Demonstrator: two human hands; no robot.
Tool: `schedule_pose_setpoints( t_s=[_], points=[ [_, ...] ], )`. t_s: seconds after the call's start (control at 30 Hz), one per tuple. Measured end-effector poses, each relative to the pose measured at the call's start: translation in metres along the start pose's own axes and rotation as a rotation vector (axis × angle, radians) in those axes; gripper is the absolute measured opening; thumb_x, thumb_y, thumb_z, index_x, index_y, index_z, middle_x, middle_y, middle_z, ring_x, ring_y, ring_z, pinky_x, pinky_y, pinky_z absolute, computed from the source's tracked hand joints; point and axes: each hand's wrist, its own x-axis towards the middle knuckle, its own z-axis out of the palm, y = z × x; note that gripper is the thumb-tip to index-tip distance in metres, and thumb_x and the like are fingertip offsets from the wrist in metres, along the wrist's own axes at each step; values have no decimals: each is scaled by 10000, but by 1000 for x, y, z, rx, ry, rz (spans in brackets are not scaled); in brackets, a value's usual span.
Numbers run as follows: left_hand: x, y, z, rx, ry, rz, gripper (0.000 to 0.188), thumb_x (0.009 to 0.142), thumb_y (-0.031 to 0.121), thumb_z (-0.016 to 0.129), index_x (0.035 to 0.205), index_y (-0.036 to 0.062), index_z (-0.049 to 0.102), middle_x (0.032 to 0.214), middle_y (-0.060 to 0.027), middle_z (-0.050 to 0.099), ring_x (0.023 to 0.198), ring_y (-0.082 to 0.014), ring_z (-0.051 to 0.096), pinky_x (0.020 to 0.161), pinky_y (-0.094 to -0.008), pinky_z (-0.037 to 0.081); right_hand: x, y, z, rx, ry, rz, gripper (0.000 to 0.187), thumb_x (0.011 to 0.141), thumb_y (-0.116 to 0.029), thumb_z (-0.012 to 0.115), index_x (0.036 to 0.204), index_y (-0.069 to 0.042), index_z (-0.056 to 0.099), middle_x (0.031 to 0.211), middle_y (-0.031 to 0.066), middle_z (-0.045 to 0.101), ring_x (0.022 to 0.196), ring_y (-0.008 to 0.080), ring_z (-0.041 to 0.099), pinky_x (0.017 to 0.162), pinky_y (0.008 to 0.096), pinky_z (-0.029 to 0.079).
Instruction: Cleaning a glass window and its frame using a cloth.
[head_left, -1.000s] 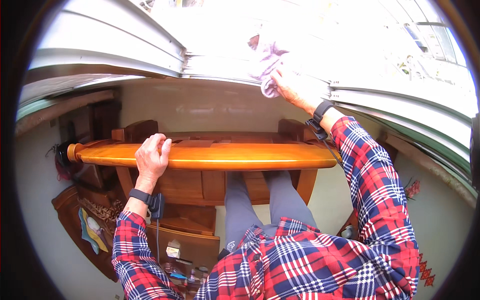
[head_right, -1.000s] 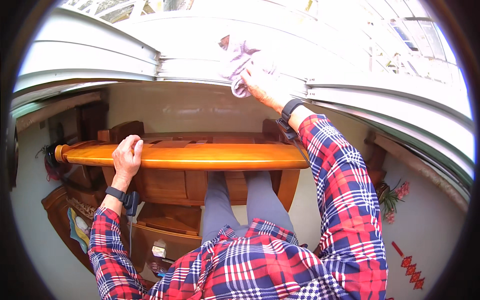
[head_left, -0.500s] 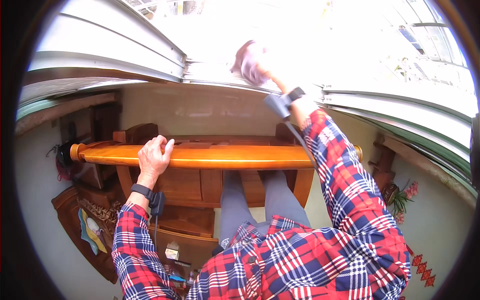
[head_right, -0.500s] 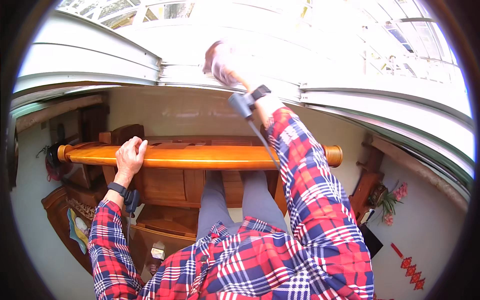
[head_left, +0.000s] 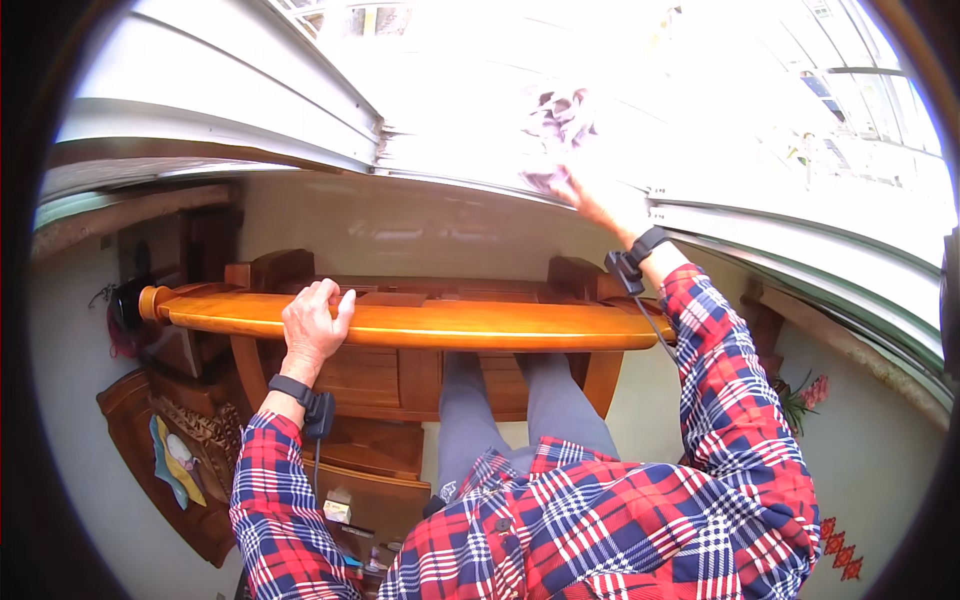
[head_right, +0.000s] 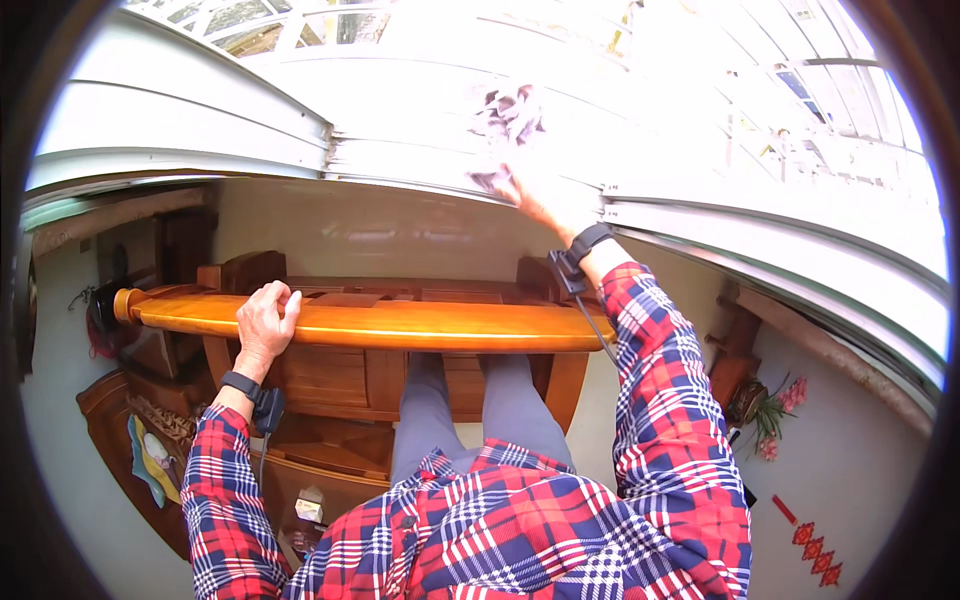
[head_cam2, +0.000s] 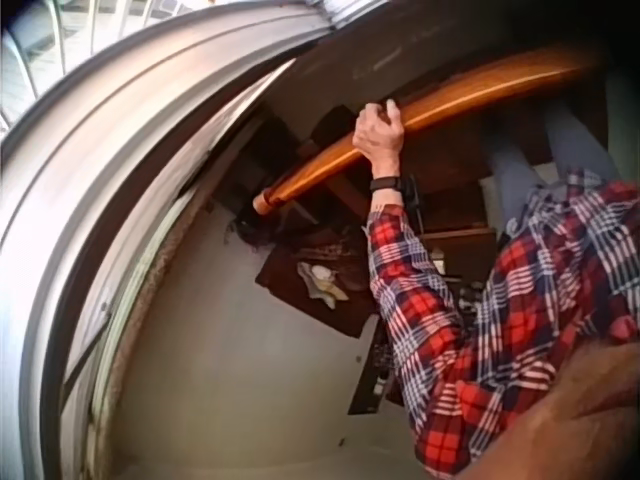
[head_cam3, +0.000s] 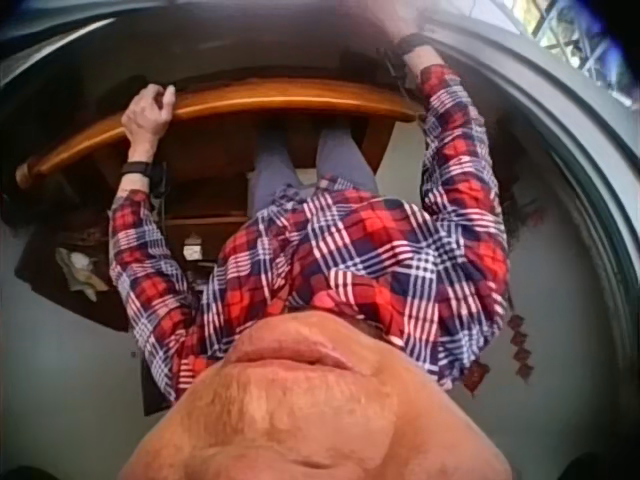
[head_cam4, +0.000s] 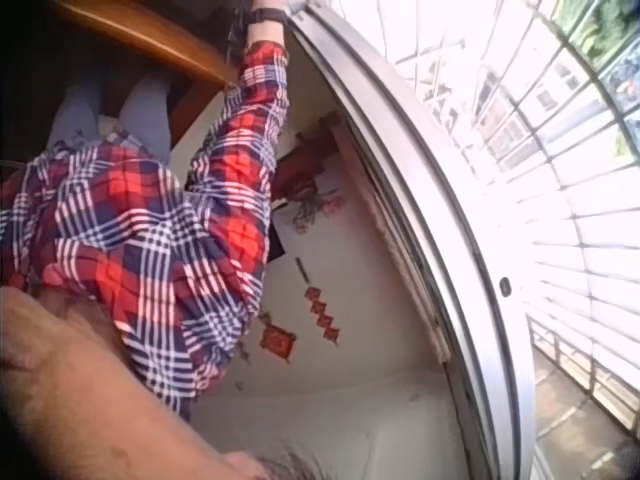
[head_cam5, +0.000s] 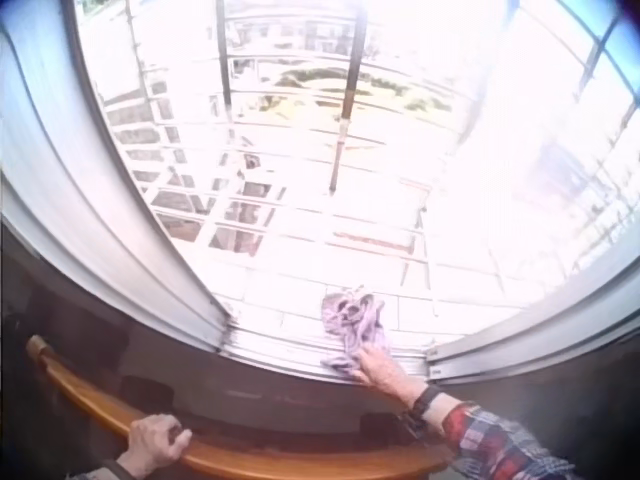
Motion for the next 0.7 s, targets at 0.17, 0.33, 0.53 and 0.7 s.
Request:
schedule_pose_setpoints(
  t_s=[0.17,0.33,0.53,0.7],
  points=[
    [-2,-10,1,4,-1,0,245,858,301,685,789,84,595,757,-85,629,730,-302,636,640,-418,514,33,-34,25,211,232,-17,258,962,-224,636,1177,-81,622,966,166,668,961,337,643,827,451,519],
    [1,-14,2,-4,46,23,251,845,304,688,807,68,614,771,-101,627,738,-313,631,652,-425,523,108,-75,42,653,186,73,118,971,-145,580,1010,-49,635,907,171,647,908,316,624,789,435,500],
    [3,-12,-3,19,47,18,244,849,287,687,799,67,594,770,-101,617,750,-322,631,647,-423,513,193,-136,76,482,429,-59,207,962,-170,531,882,-7,631,796,191,623,768,313,620,717,437,500],
    [-11,-14,-8,33,30,-8,288,853,341,686,799,65,624,761,-122,623,752,-327,643,655,-432,537,221,-132,46,1382,479,696,317,924,-178,657,1127,63,621,988,162,709,861,224,677,784,366,540]
  ],
)
